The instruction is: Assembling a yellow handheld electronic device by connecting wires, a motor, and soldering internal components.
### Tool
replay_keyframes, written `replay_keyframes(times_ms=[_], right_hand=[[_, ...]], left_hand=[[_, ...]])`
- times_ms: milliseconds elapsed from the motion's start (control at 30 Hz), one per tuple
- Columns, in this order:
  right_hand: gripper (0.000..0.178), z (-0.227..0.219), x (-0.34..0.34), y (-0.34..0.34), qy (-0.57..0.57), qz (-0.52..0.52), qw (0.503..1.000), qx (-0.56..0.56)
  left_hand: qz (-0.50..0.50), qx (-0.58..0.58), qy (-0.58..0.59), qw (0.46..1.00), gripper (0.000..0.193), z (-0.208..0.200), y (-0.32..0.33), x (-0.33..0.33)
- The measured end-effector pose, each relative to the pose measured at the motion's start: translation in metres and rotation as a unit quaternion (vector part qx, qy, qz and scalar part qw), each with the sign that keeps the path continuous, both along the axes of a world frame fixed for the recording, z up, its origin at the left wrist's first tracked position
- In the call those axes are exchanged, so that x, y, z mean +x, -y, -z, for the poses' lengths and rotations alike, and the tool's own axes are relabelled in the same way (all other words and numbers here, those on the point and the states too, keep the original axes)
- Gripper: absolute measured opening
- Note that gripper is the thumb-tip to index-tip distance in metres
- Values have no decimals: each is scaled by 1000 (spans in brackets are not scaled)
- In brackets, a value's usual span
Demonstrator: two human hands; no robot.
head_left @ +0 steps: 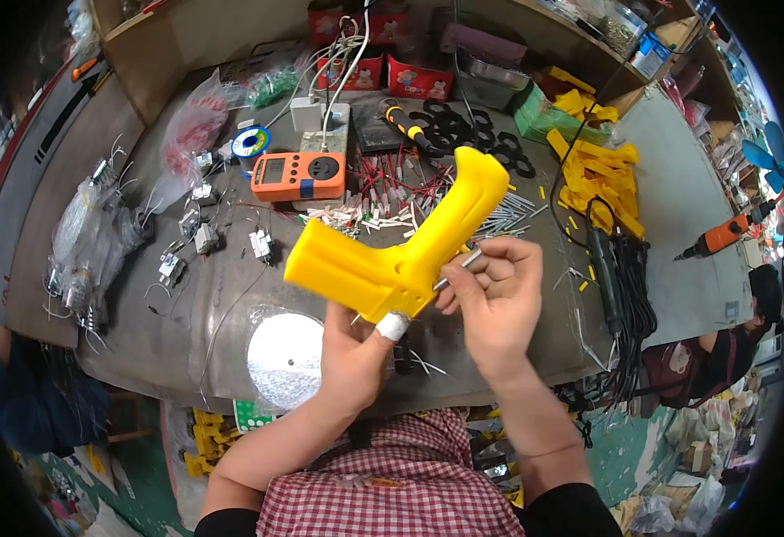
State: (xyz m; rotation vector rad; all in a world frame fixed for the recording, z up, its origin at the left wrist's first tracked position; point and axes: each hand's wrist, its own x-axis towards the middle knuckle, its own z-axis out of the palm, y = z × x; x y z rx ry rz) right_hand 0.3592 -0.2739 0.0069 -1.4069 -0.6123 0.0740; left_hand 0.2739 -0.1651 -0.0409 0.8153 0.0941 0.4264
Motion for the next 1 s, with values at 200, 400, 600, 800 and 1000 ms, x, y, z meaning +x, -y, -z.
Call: replay_keyframes(times_ms=[200,400,600,800,1000], right_hand=[[42,19,-17,5,-94,17,995,36],[47,-4,2,46,414,154,844,-305],[52,-48,18,57,472,-10,759,-449],[46,24,-34,36,311,-143,917,-206],[49,73,-15,102,330,-14,824,-461]], left_hand=[[-97,213,-44,971,50,2,-6,-1],[52,182,-83,978,54,-18,-31,9],[178,367,-63,911,72,-24,-45,-7],[26,765,-71,640,45,26,-28,-9],[67,748,-74,656,69,11,-36,-9]])
